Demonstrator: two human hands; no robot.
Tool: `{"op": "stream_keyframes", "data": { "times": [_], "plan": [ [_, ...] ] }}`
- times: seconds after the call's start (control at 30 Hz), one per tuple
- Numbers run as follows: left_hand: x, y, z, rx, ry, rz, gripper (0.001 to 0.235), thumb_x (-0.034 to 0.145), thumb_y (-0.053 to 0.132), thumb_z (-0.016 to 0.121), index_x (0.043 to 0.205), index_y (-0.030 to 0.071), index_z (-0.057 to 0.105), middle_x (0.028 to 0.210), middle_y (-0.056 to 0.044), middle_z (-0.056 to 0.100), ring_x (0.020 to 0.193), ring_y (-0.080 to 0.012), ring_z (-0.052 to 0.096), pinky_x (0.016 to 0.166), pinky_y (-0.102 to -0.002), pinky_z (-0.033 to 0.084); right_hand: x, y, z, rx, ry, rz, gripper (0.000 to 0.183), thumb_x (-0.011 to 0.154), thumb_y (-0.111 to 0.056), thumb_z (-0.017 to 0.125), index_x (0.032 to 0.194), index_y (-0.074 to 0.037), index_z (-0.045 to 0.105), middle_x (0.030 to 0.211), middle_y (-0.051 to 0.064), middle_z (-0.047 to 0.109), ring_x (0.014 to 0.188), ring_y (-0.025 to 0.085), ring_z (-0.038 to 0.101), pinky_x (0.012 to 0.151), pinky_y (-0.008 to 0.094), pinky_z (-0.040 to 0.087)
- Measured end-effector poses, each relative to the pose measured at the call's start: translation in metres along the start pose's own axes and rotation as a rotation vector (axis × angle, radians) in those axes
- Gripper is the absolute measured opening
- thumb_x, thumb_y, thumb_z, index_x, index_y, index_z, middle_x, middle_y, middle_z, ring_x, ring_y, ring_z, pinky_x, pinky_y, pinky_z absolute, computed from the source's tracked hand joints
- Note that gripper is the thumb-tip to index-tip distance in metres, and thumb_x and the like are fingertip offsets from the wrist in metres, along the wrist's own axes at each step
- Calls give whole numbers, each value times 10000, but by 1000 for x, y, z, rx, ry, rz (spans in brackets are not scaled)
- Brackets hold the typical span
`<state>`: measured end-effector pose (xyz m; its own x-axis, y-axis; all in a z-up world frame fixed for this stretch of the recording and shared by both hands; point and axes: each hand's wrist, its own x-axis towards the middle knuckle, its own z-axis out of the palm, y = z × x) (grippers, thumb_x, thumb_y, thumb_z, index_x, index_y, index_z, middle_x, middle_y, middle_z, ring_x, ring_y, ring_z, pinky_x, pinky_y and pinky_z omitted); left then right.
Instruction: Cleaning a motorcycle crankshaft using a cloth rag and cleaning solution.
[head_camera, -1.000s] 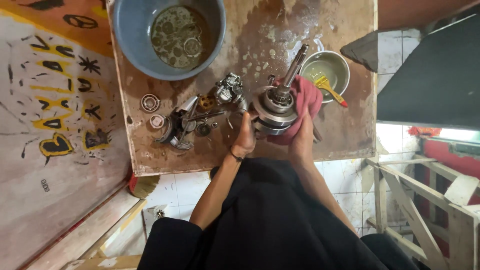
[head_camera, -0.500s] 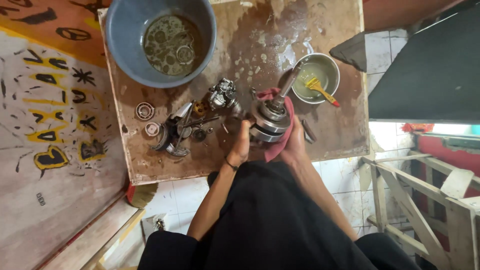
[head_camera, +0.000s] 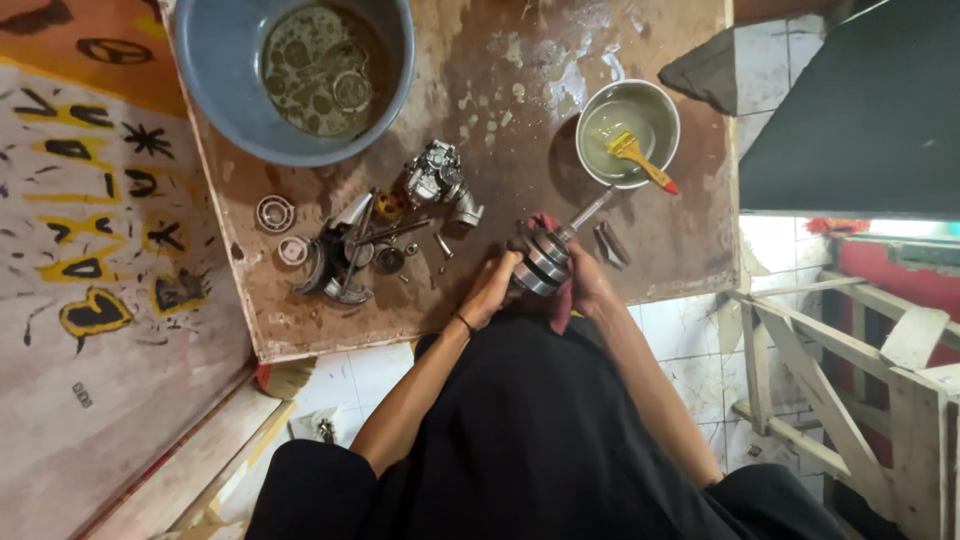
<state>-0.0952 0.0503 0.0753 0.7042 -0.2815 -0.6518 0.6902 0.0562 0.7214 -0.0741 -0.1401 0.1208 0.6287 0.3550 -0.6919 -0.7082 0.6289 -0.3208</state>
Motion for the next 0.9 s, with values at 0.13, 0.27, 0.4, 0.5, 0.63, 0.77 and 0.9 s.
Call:
{"op": "stream_keyframes", "data": {
  "times": [0.13,0.27,0.4,0.5,0.63,0.77,0.9],
  "plan": [
    [-15,28,9,31,11,27,504,963,510,499,933,47,693,834,6,668,751,-102,602,646,-313,489,-4,-7,3,-255,341,158,553,1058,-458,326,1415,-111,566,1356,121,640,1185,294,611,999,473,487],
    [0,20,7,51,58,-163,631,932,658,486,917,55,670,726,-37,602,606,-164,518,538,-348,376,15,7,-54,-599,348,-195,513,1056,-320,405,1425,0,563,1321,182,660,1182,315,636,983,437,532],
    [-2,30,-2,346,160,-143,806,871,771,494,915,-5,708,723,-154,657,674,-259,634,609,-437,453,55,41,-155,-729,249,-319,464,1138,-298,460,1511,-22,457,1455,48,574,1308,172,534,1052,360,433],
    [-1,28,-7,648,225,-103,869,836,782,523,884,-57,743,791,-267,719,814,-352,727,726,-504,526,40,47,-152,-87,-70,25,403,1223,-374,453,1322,-42,658,991,76,707,820,205,655,724,371,542],
    [-3,36,-19,689,236,-149,858,790,788,534,904,-27,780,870,-276,749,897,-389,737,796,-508,538,12,11,-72,-27,-140,72,428,1165,-392,445,1244,-43,681,960,84,723,823,204,663,748,346,537],
    [-5,59,-14,868,195,-83,812,706,783,593,975,47,806,944,-247,752,928,-395,727,801,-503,555,0,-1,-41,-182,221,24,388,1075,-386,442,1153,-72,656,1017,64,725,919,185,688,876,359,573],
    [11,62,-4,1143,175,-72,816,639,785,672,995,60,797,983,-221,755,917,-365,743,787,-475,582,3,2,-63,-133,147,-86,375,1097,-370,479,1182,-51,658,1076,78,716,972,195,672,921,361,547]
  ]
}}
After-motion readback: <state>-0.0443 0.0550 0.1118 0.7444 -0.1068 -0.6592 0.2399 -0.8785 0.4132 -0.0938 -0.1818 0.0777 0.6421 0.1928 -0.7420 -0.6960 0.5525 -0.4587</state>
